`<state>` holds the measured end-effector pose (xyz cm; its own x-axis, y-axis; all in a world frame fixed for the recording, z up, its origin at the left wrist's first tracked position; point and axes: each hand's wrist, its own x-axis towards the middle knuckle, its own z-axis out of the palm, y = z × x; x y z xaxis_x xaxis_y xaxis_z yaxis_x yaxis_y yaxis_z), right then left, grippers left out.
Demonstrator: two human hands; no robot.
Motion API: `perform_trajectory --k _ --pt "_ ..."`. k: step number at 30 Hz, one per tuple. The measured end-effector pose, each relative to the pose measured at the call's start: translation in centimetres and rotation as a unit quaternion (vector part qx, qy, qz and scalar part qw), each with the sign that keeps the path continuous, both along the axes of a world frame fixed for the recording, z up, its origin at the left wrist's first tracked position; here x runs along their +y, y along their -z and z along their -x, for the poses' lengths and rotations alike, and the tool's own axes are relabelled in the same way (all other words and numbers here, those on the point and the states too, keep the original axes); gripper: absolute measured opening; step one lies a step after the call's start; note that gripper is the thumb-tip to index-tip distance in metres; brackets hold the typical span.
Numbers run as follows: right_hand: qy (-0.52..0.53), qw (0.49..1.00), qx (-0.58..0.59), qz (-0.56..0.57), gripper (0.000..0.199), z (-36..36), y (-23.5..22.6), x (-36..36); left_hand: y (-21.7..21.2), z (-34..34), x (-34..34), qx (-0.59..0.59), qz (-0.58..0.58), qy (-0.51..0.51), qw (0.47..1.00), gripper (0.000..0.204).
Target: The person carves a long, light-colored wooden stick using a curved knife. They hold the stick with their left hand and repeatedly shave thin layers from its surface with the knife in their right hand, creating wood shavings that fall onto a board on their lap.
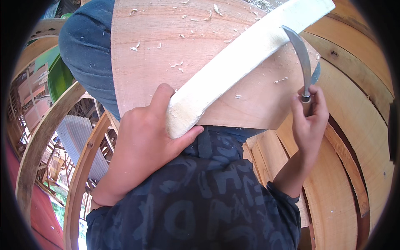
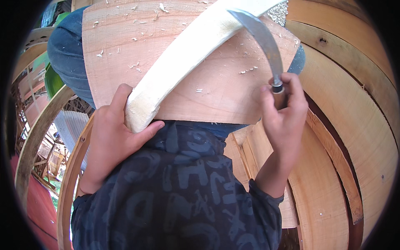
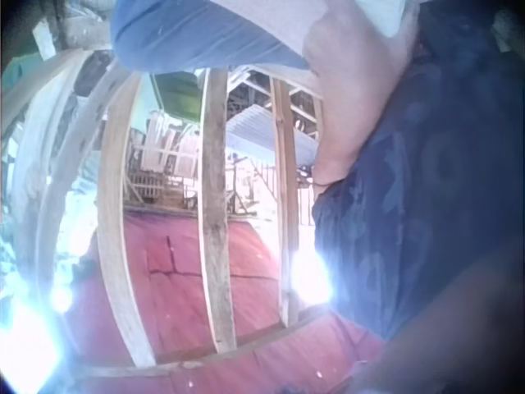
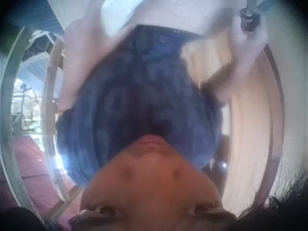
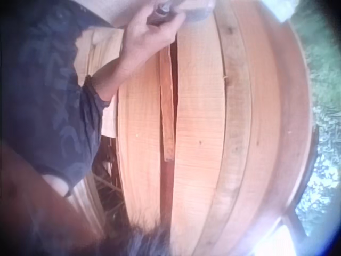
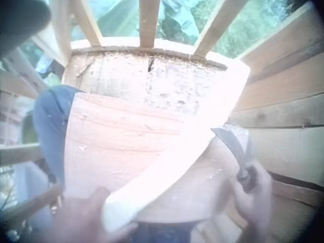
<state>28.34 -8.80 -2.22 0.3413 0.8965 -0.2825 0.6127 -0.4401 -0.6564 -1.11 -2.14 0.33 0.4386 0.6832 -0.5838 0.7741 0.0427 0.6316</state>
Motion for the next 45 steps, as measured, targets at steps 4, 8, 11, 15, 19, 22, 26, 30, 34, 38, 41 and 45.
perform_trajectory --k 4,8,11,15,19,22,26,30,34,38,41,45 --pt "-0.071 0.997 0.015 0.025 0.021 2.9 -1.5 -0.4 0.4 0.6 0.2 -0.033 0.054 -0.017 0.998 0.052" --pt "-0.131 0.99 -0.007 0.057 0.019 4.3 -2.2 -0.6 0.5 1.0 0.4 -0.066 0.115 -0.066 0.989 0.049" --pt "-0.177 0.982 -0.039 0.055 0.026 5.2 -2.1 -0.5 0.7 0.8 0.1 -0.08 0.118 -0.086 0.986 0.049" --pt "-0.164 0.975 -0.139 0.053 0.037 4.2 -0.5 0.1 0.9 1.3 0.1 -0.101 0.118 -0.052 0.987 0.049" --pt "-0.103 0.977 -0.161 0.094 0.042 2.0 -0.2 1.6 1.0 1.6 0.2 -0.109 0.124 -0.05 0.985 0.048" --pt "-0.151 0.972 -0.157 0.094 0.044 2.9 -1.4 1.3 1.2 1.7 0.4 -0.123 0.143 -0.053 0.981 0.048" --pt "-0.194 0.972 -0.12 0.055 0.044 4.5 -0.8 0.3 1.4 1.4 -0.3 -0.12 0.147 -0.073 0.979 0.046" --pt "-0.206 0.968 -0.14 0.022 0.045 4.1 0.0 0.7 1.5 1.5 0.1 -0.101 0.143 -0.055 0.983 0.047" --pt "-0.116 0.979 -0.163 0.034 0.046 1.9 0.9 1.1 1.3 1.3 -0.1 -0.095 0.146 -0.061 0.983 0.048" --pt "0.012 0.984 -0.174 0.044 0.045 -3.5 0.4 2.0 1.5 1.8 -0.1 -0.131 0.129 -0.049 0.982 0.045" --pt "-0.082 0.982 -0.16 0.05 0.046 -0.7 -0.9 0.9 1.3 1.4 0.1 -0.117 0.15 -0.059 0.98 0.046" --pt "-0.187 0.972 -0.137 0.039 0.049 3.9 -0.6 0.9 1.4 1.0 0.0 -0.088 0.146 -0.066 0.983 0.048"
